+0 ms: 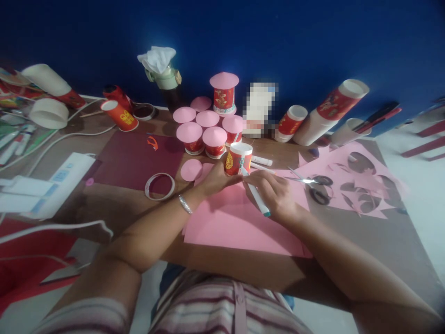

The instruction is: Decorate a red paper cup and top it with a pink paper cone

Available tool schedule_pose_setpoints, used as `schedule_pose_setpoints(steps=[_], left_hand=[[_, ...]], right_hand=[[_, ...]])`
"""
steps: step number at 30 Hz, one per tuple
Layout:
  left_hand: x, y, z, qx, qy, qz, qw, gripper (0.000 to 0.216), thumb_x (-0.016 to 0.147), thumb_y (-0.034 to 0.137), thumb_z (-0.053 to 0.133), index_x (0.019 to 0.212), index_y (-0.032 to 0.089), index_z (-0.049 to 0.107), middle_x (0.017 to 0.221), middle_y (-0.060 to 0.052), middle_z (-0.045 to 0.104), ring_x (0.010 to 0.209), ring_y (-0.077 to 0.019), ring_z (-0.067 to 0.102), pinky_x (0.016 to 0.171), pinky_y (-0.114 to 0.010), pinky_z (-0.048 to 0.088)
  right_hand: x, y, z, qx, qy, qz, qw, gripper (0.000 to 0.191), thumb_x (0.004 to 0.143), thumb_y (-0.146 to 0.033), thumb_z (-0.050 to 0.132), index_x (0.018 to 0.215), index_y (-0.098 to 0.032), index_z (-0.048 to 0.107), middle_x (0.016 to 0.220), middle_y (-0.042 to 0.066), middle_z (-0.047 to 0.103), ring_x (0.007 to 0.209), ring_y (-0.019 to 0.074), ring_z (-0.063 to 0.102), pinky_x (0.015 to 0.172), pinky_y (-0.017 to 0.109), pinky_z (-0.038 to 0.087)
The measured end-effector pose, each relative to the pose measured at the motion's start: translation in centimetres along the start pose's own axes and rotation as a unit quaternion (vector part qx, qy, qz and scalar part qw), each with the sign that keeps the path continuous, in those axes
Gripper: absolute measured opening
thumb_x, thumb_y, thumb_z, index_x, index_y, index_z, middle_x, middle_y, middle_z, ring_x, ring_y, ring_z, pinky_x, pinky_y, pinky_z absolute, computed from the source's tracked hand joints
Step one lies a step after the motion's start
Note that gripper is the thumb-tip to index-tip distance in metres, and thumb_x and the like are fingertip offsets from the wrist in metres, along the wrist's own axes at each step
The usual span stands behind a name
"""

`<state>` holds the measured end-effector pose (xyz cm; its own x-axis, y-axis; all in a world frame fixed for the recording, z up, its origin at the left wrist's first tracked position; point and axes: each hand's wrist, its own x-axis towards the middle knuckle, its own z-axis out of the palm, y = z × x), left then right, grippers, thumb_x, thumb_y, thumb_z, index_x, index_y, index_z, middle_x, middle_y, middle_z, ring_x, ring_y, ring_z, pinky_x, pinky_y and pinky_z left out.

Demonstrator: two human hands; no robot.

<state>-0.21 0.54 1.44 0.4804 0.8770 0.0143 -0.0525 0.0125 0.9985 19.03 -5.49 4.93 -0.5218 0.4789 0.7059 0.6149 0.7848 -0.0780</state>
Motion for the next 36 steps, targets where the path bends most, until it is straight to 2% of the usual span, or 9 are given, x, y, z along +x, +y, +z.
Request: schedule_pose_setpoints(steps=[7, 16, 22, 29, 36], left_hand=[[0.1, -0.9, -0.2, -0.032, 0.002, -0.004, 0.999, 0.075, 0.070, 0.053, 0.088, 0.127, 0.020, 0.053, 0.123, -0.013, 0.069, 0.117, -0.0302, 0.067, 0.096, -0.039, 0.056], [0.0, -0.4, -0.1, -0.016, 0.004, -0.008, 1.000, 0.071, 0.071, 0.053, 0.087, 0.125, 0.022, 0.053, 0.119, -0.011, 0.069, 0.114, -0.0296, 0.068, 0.096, -0.041, 0.056], [0.1, -0.7, -0.1, -0.011, 0.005, 0.003, 1.000, 0.067, 0.072, 0.051, 0.086, 0.123, 0.022, 0.054, 0.117, -0.010, 0.070, 0.110, -0.0277, 0.069, 0.093, -0.040, 0.057], [0.1, -0.8, 0.4, 0.078, 0.027, 0.062, 0.995, 0.060, 0.072, 0.055, 0.085, 0.112, 0.021, 0.056, 0.110, -0.009, 0.070, 0.099, -0.0253, 0.069, 0.084, -0.039, 0.061], [0.2, -0.8, 0.9, 0.134, 0.074, 0.069, 0.986, 0.058, 0.066, 0.043, 0.091, 0.106, 0.020, 0.055, 0.103, -0.006, 0.067, 0.093, -0.0222, 0.067, 0.079, -0.034, 0.059]], right_hand=[[0.0, 0.0, -0.1, -0.003, -0.008, -0.002, 1.000, 0.019, 0.097, -0.008, 0.055, 0.114, -0.015, 0.059, 0.090, 0.010, 0.071, 0.079, 0.0195, 0.069, 0.064, 0.031, 0.057], [0.0, 0.0, -0.2, 0.006, -0.008, -0.009, 1.000, 0.016, 0.094, -0.005, 0.059, 0.109, -0.011, 0.059, 0.088, 0.012, 0.071, 0.077, 0.0207, 0.069, 0.064, 0.031, 0.057], [-0.1, -0.2, -0.3, -0.002, 0.003, -0.011, 1.000, 0.017, 0.096, -0.008, 0.059, 0.112, -0.014, 0.058, 0.089, 0.009, 0.072, 0.077, 0.0183, 0.069, 0.064, 0.029, 0.057], [0.0, -0.3, -0.4, -0.012, -0.005, -0.027, 1.000, 0.020, 0.097, -0.008, 0.056, 0.117, -0.012, 0.058, 0.093, 0.012, 0.073, 0.081, 0.0196, 0.071, 0.067, 0.030, 0.058], [0.2, -0.1, -0.5, -0.034, -0.015, -0.034, 0.999, 0.021, 0.098, -0.006, 0.054, 0.118, -0.011, 0.057, 0.093, 0.012, 0.073, 0.083, 0.0210, 0.071, 0.068, 0.031, 0.058]])
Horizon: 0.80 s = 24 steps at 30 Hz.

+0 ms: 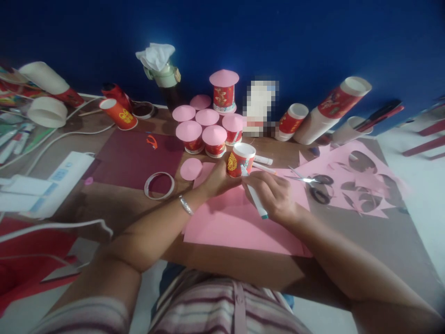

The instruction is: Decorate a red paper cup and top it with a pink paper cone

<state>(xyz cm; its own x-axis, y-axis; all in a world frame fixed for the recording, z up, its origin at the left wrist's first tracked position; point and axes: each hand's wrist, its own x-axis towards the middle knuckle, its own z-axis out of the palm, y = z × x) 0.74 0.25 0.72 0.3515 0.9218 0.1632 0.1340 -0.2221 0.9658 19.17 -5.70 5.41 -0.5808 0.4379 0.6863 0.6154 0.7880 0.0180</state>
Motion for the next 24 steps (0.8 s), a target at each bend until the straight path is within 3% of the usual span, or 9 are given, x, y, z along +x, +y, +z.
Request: schedule_pose_setpoints(steps=[10, 16, 19, 24], left_hand=[[-0.01, -0.24, -0.16, -0.045, -0.036, 0.020, 0.998, 0.056, 0.072, 0.040, 0.089, 0.110, 0.020, 0.053, 0.105, -0.006, 0.067, 0.096, -0.0223, 0.068, 0.079, -0.034, 0.058], [0.04, -0.21, -0.13, -0.036, -0.017, 0.010, 0.999, 0.057, 0.068, 0.036, 0.092, 0.108, 0.020, 0.055, 0.101, -0.004, 0.066, 0.092, -0.0207, 0.067, 0.075, -0.032, 0.057], [0.06, 0.04, -0.13, -0.026, -0.017, 0.002, 1.000, 0.055, 0.067, 0.040, 0.091, 0.104, 0.020, 0.056, 0.099, -0.004, 0.066, 0.089, -0.0210, 0.066, 0.074, -0.033, 0.057], [0.04, -0.05, -0.38, -0.039, -0.011, -0.015, 0.999, 0.064, 0.069, 0.048, 0.090, 0.114, 0.020, 0.054, 0.108, -0.008, 0.069, 0.097, -0.0239, 0.069, 0.079, -0.035, 0.058]], right_hand=[[0.19, 0.15, 0.23, -0.013, 0.009, 0.004, 1.000, 0.020, 0.098, -0.004, 0.052, 0.116, -0.012, 0.057, 0.093, 0.011, 0.073, 0.085, 0.0203, 0.070, 0.071, 0.031, 0.059], [0.11, 0.13, 0.20, -0.005, -0.004, 0.005, 1.000, 0.020, 0.097, -0.004, 0.054, 0.115, -0.012, 0.057, 0.092, 0.011, 0.071, 0.081, 0.0197, 0.069, 0.069, 0.031, 0.057], [-0.02, 0.09, 0.20, -0.001, -0.017, 0.005, 1.000, 0.020, 0.098, -0.004, 0.051, 0.116, -0.012, 0.056, 0.090, 0.011, 0.072, 0.079, 0.0204, 0.069, 0.066, 0.032, 0.056], [-0.30, 0.07, 0.13, 0.010, -0.041, 0.012, 0.999, 0.022, 0.099, -0.006, 0.049, 0.120, -0.013, 0.055, 0.094, 0.013, 0.073, 0.084, 0.0212, 0.070, 0.068, 0.032, 0.057]])
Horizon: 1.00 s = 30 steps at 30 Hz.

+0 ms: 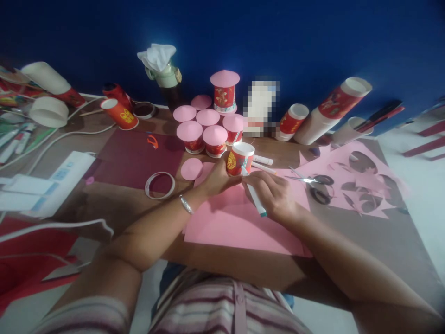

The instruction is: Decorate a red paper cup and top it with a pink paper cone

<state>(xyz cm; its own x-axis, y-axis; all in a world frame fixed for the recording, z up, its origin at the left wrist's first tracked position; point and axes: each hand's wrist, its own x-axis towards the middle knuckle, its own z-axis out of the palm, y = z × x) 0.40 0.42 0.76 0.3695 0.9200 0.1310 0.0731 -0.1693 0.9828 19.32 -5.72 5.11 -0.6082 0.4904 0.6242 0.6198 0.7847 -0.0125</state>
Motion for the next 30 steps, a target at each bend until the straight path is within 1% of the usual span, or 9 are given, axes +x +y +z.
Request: schedule_pose_setpoints(steps=[4, 7, 11, 17, 23, 27, 30], left_hand=[[0.1, -0.6, -0.1, -0.019, -0.001, -0.016, 1.000, 0.069, 0.067, 0.051, 0.091, 0.116, 0.019, 0.053, 0.116, -0.012, 0.069, 0.107, -0.0278, 0.069, 0.083, -0.037, 0.058], [0.1, -0.9, -0.2, -0.034, -0.005, -0.010, 0.999, 0.072, 0.067, 0.056, 0.089, 0.116, 0.019, 0.053, 0.123, -0.015, 0.068, 0.113, -0.0298, 0.067, 0.087, -0.040, 0.058], [0.2, -0.8, -0.3, -0.021, 0.000, 0.001, 1.000, 0.071, 0.067, 0.058, 0.088, 0.116, 0.019, 0.053, 0.121, -0.014, 0.069, 0.111, -0.0295, 0.068, 0.088, -0.040, 0.058], [0.2, -0.3, -0.3, -0.008, -0.005, -0.002, 1.000, 0.071, 0.070, 0.060, 0.086, 0.118, 0.019, 0.053, 0.121, -0.015, 0.069, 0.110, -0.0281, 0.069, 0.085, -0.039, 0.060], [0.1, 0.1, -0.2, -0.018, -0.001, -0.020, 1.000, 0.065, 0.069, 0.049, 0.089, 0.116, 0.020, 0.054, 0.120, -0.012, 0.069, 0.108, -0.0275, 0.069, 0.087, -0.039, 0.059], [0.1, -0.2, -0.1, -0.021, 0.002, 0.007, 1.000, 0.065, 0.069, 0.040, 0.091, 0.118, 0.022, 0.052, 0.120, -0.009, 0.068, 0.108, -0.0246, 0.068, 0.089, -0.036, 0.058], [0.1, -0.3, 0.1, -0.011, -0.003, 0.022, 1.000, 0.061, 0.069, 0.037, 0.090, 0.116, 0.022, 0.053, 0.112, -0.006, 0.068, 0.102, -0.0224, 0.068, 0.084, -0.033, 0.058]], right_hand=[[-0.1, 0.0, 0.1, 0.005, -0.003, 0.001, 1.000, 0.024, 0.099, -0.006, 0.047, 0.120, -0.013, 0.056, 0.095, 0.012, 0.072, 0.085, 0.0216, 0.070, 0.070, 0.033, 0.058], [-0.1, 0.1, 0.2, 0.001, 0.006, -0.001, 1.000, 0.021, 0.099, -0.006, 0.049, 0.117, -0.012, 0.057, 0.093, 0.012, 0.072, 0.083, 0.0213, 0.069, 0.069, 0.033, 0.058], [-0.1, 0.1, 0.2, 0.005, 0.013, -0.004, 1.000, 0.021, 0.099, -0.006, 0.049, 0.117, -0.010, 0.058, 0.093, 0.013, 0.072, 0.083, 0.0223, 0.069, 0.068, 0.033, 0.058], [0.0, 0.0, 0.1, 0.009, 0.006, 0.000, 1.000, 0.019, 0.098, -0.006, 0.049, 0.114, -0.010, 0.058, 0.091, 0.012, 0.071, 0.080, 0.0215, 0.069, 0.066, 0.033, 0.058], [-0.1, 0.0, 0.1, -0.005, 0.027, -0.009, 1.000, 0.017, 0.099, -0.008, 0.053, 0.114, -0.013, 0.059, 0.091, 0.011, 0.072, 0.081, 0.0204, 0.070, 0.066, 0.031, 0.057], [0.1, -0.1, 0.0, -0.014, 0.036, -0.022, 0.999, 0.017, 0.097, -0.008, 0.057, 0.114, -0.011, 0.059, 0.092, 0.012, 0.073, 0.080, 0.0203, 0.070, 0.067, 0.030, 0.057], [0.3, -0.2, -0.1, -0.016, 0.033, -0.027, 0.999, 0.017, 0.098, -0.007, 0.055, 0.115, -0.011, 0.059, 0.092, 0.011, 0.073, 0.079, 0.0194, 0.070, 0.067, 0.030, 0.057]])
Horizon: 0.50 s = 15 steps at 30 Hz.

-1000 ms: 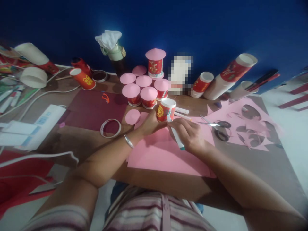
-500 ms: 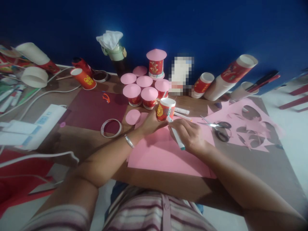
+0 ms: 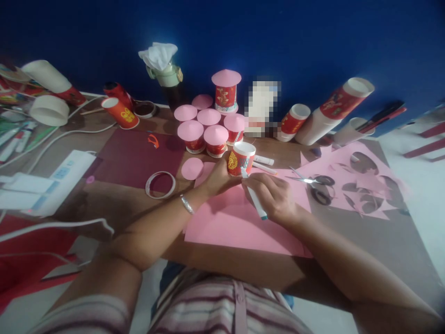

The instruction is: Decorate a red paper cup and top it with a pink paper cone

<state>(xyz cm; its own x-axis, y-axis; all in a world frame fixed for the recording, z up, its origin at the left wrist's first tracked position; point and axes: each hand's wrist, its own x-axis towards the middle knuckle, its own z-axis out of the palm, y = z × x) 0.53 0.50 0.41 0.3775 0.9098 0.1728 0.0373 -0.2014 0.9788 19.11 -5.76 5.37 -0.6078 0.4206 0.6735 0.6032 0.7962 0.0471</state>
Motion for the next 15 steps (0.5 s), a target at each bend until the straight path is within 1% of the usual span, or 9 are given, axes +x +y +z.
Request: schedule_pose_setpoints(steps=[3, 8, 12, 15], left_hand=[[-0.04, 0.04, 0.20, 0.024, 0.006, -0.008, 1.000, 0.054, 0.070, 0.037, 0.089, 0.109, 0.022, 0.054, 0.104, -0.004, 0.067, 0.094, -0.0213, 0.068, 0.078, -0.033, 0.058], [-0.09, 0.05, 0.38, 0.052, 0.020, -0.005, 0.998, 0.058, 0.068, 0.037, 0.089, 0.112, 0.021, 0.054, 0.110, -0.006, 0.068, 0.100, -0.0226, 0.067, 0.084, -0.034, 0.059], [-0.13, -0.09, 0.41, 0.048, 0.021, 0.005, 0.999, 0.057, 0.070, 0.038, 0.088, 0.113, 0.022, 0.055, 0.109, -0.006, 0.068, 0.098, -0.0220, 0.068, 0.081, -0.032, 0.058], [-0.11, -0.09, 0.38, 0.044, 0.016, -0.003, 0.999, 0.056, 0.069, 0.038, 0.089, 0.110, 0.022, 0.055, 0.107, -0.006, 0.068, 0.095, -0.0223, 0.068, 0.078, -0.032, 0.058]], right_hand=[[0.02, 0.00, 0.06, 0.005, -0.005, 0.007, 1.000, 0.021, 0.099, -0.006, 0.053, 0.117, -0.013, 0.059, 0.093, 0.011, 0.073, 0.080, 0.0203, 0.071, 0.067, 0.032, 0.057], [-0.08, 0.00, 0.30, 0.009, -0.007, 0.009, 1.000, 0.020, 0.097, -0.005, 0.055, 0.115, -0.010, 0.060, 0.092, 0.013, 0.073, 0.082, 0.0228, 0.072, 0.067, 0.033, 0.058], [-0.05, 0.04, 0.35, 0.006, -0.016, 0.009, 1.000, 0.019, 0.097, -0.005, 0.053, 0.114, -0.010, 0.061, 0.095, 0.013, 0.073, 0.084, 0.0227, 0.071, 0.068, 0.033, 0.058], [-0.08, 0.09, 0.44, 0.002, -0.018, 0.014, 1.000, 0.018, 0.098, -0.005, 0.053, 0.113, -0.011, 0.061, 0.095, 0.013, 0.072, 0.085, 0.0220, 0.070, 0.069, 0.032, 0.057]])
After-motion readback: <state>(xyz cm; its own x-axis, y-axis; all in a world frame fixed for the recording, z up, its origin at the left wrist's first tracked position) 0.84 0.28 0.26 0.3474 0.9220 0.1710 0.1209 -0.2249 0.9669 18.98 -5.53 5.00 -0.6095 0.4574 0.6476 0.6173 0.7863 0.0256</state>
